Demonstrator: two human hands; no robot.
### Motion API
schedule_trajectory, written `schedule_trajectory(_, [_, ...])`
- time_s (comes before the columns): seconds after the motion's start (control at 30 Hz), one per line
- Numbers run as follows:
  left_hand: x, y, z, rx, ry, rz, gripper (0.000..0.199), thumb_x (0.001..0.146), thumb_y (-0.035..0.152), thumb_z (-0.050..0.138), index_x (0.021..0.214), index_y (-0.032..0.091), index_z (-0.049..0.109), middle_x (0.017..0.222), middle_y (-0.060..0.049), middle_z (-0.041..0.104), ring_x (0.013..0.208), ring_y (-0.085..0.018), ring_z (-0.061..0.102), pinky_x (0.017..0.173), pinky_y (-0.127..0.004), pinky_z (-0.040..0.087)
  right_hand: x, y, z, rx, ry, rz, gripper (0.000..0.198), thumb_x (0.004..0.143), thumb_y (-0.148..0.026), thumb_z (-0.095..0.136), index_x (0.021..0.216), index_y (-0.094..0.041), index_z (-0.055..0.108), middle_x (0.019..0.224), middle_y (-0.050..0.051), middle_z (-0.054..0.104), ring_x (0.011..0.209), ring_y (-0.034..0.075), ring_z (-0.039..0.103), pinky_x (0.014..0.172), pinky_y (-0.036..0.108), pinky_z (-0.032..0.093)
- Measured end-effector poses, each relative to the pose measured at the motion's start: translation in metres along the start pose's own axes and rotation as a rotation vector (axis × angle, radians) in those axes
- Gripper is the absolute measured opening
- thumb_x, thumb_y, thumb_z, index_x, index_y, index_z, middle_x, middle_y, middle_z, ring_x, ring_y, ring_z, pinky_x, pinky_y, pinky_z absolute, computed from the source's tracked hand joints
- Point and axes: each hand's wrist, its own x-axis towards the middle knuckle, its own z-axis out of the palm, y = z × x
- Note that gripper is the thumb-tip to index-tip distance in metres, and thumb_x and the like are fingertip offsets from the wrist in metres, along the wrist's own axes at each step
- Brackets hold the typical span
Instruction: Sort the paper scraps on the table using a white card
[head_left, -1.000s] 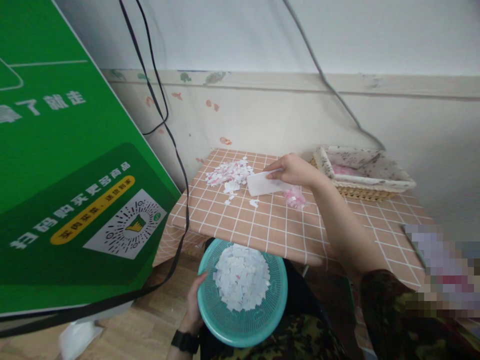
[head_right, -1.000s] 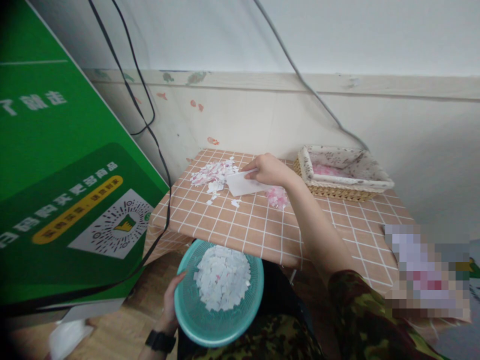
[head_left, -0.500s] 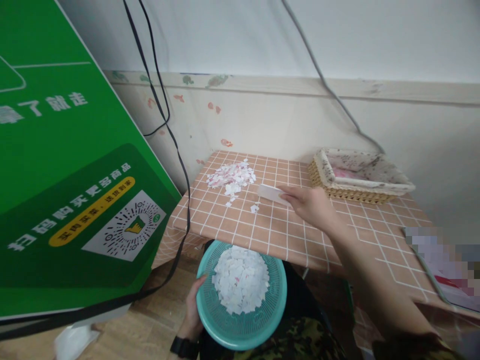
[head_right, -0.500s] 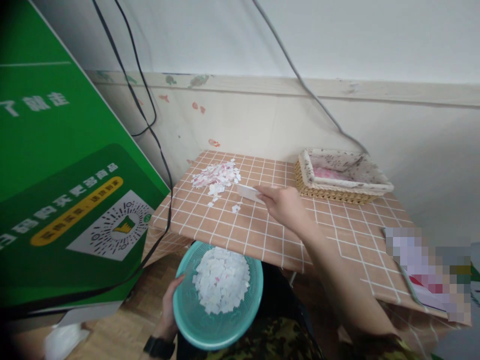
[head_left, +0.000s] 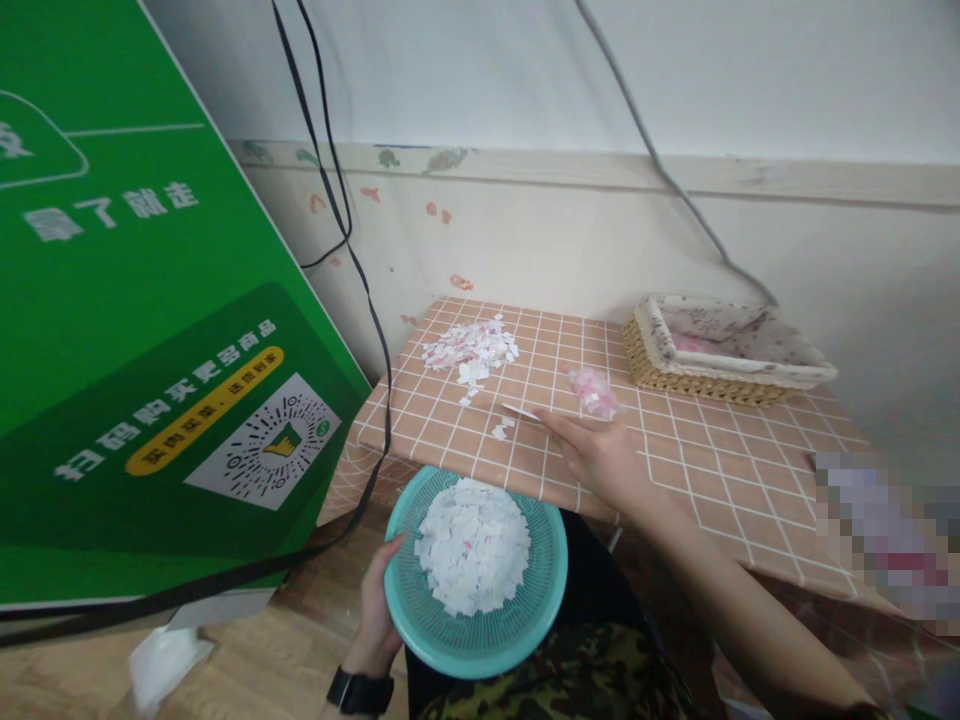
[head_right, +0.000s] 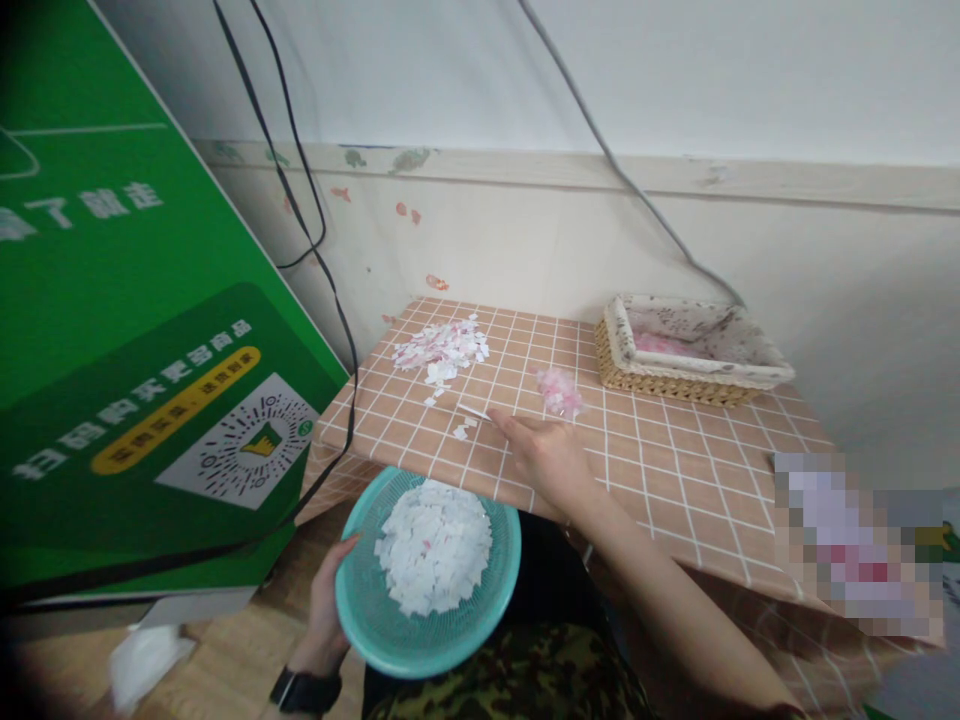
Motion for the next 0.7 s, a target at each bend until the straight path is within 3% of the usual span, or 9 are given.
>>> schedule_trajectory(0.2, [-0.012,0.01,0.009,-0.009,-0.02,-0.018,0.016,0.072,0.021,0.063,0.082,0.01,0.071,0.073,-0.01,0.076,0.072,-0.027,0.071,0.073,-0.041,0.056,-0.02,-0.037,-0.003,0.13,-0.036,-0.186,0.046,0.084,-0.013,0.051,0.129,-0.021,0.052,0.115,0.007,0.066,0.093,0.019,0.066,0.076,0.031,0.053])
schedule_trajectory(0.3, [-0.015,0.014,0.01,-0.011,-0.01,-0.012,0.013,0.072,0.021,0.064,0.078,0.011,0.07,0.068,-0.008,0.075,0.067,-0.026,0.07,0.072,-0.04,0.056,-0.024,-0.049,-0.007,0.282,-0.04,-0.242,0.045,0.086,-0.013,0.049,0.129,-0.025,0.052,0.114,0.005,0.066,0.089,0.016,0.066,0.073,0.027,0.054])
schedule_trajectory(0.4, [-0.016,0.017,0.008,-0.003,0.016,0.023,0.011,0.071,0.02,0.065,0.075,0.011,0.07,0.064,-0.008,0.074,0.062,-0.025,0.07,0.07,-0.04,0.057,-0.011,-0.044,-0.006,0.327,0.014,-0.189,0.044,0.088,-0.014,0.048,0.13,-0.026,0.051,0.105,0.003,0.07,0.079,0.013,0.067,0.067,0.024,0.053])
schedule_trajectory(0.53, [-0.016,0.021,0.007,-0.008,-0.006,0.039,0.013,0.071,0.02,0.064,0.078,0.011,0.07,0.069,-0.009,0.075,0.066,-0.026,0.07,0.069,-0.041,0.057,0.029,-0.023,0.005,0.118,0.132,-0.021,0.032,0.091,-0.023,0.047,0.119,-0.025,0.063,0.084,0.003,0.073,0.058,0.013,0.062,0.055,0.025,0.046])
schedule_trajectory(0.7, [-0.012,0.022,0.002,-0.009,-0.031,0.019,0.017,0.072,0.022,0.065,0.083,0.01,0.07,0.071,-0.009,0.075,0.067,-0.026,0.07,0.069,-0.041,0.057,0.074,-0.013,0.02,-0.08,0.09,0.049,0.034,0.092,-0.03,0.045,0.121,-0.028,0.062,0.074,0.003,0.072,0.056,0.015,0.061,0.053,0.027,0.04])
